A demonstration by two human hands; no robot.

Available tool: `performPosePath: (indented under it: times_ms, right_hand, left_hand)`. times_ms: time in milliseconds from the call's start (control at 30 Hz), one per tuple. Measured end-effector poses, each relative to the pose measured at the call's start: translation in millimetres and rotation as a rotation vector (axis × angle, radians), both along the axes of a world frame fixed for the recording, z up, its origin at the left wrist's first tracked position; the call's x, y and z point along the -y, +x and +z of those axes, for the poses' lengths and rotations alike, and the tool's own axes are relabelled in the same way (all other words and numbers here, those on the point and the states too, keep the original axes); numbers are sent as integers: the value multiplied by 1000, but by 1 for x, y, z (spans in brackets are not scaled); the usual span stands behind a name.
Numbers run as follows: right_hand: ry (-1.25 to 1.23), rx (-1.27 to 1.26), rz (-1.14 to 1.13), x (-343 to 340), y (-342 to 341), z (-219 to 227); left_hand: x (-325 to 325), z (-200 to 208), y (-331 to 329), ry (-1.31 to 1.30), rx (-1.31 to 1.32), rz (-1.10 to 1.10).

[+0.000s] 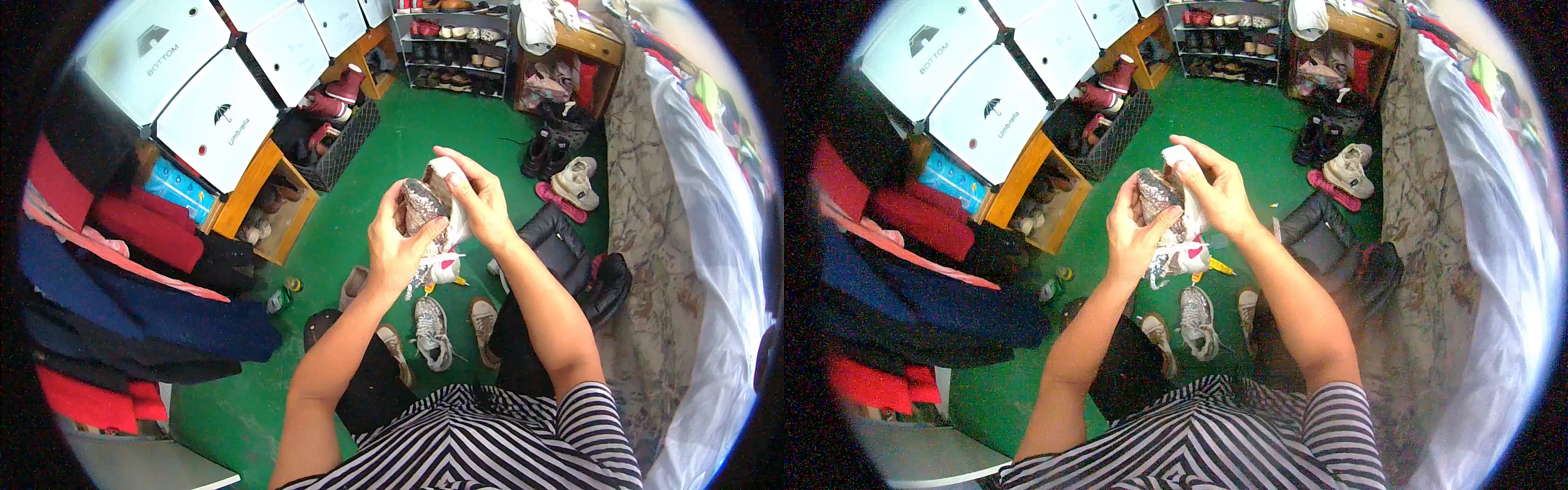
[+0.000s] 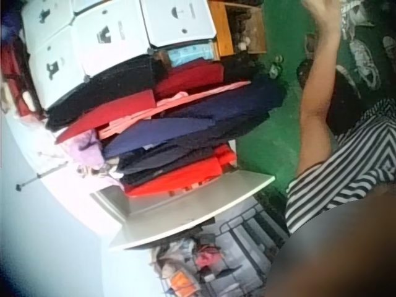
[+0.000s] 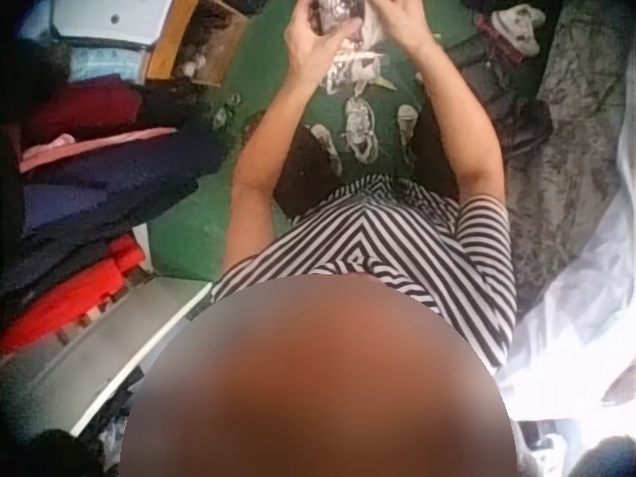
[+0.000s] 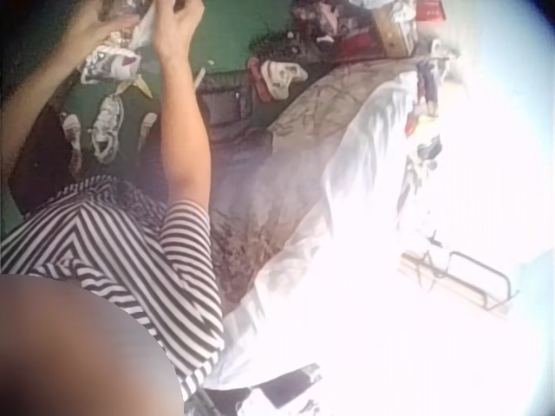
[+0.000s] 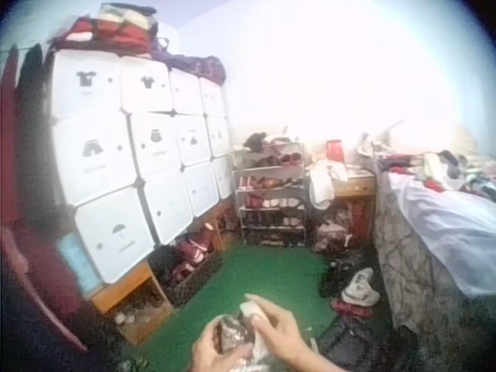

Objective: The person applies glue from a yellow tube to the sole and upper of a white sneaker, then presses the parts together and inspects the shoe. The person repeats the gluing process on different sections of the sole.

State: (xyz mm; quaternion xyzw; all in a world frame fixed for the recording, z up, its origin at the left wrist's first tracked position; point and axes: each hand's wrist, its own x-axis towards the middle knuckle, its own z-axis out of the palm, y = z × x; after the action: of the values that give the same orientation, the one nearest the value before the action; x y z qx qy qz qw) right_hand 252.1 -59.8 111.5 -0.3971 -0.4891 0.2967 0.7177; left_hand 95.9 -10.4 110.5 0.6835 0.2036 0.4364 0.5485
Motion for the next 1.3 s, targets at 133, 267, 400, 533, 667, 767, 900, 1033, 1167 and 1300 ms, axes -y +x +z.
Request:
performPosePath:
  times_ms: [133, 267, 400, 533, 667, 767, 900, 1033, 1167, 1300]
  right_hand:
    - [5, 94, -86, 0, 5, -1]
    - [-2, 56, -102, 3, 22, 2]
    - [-32, 208, -147, 9, 28, 11]
    - [-55, 282, -63, 9, 23, 9]
    - [-109, 233, 29, 8, 18, 9]
    - [-119, 225, 51, 7, 13, 9]
    - [-101, 169, 61, 3, 14, 4]
    - [-61, 122, 39, 1, 19, 2]
    - [-21, 150, 11, 0, 22, 1]
    - [-37, 135, 31, 1, 23, 4]
  left_hand:
    - [-8, -3, -2, 224, -137, 99]
    - [-28, -1, -14, 305, -182, 185]
    - [-33, 6, -23, 358, -185, 129]
    - [-18, 2, -16, 684, -487, 84]
    - [-5, 5, -10, 599, -514, 32]
    - [-4, 1, -8, 522, -479, -21]
    - [-6, -3, -7, 437, -414, -74]
    - [0, 0, -4, 325, -297, -91]
    - [6, -3, -1, 262, -232, -65]
    - [8, -4, -1, 238, -223, -54]
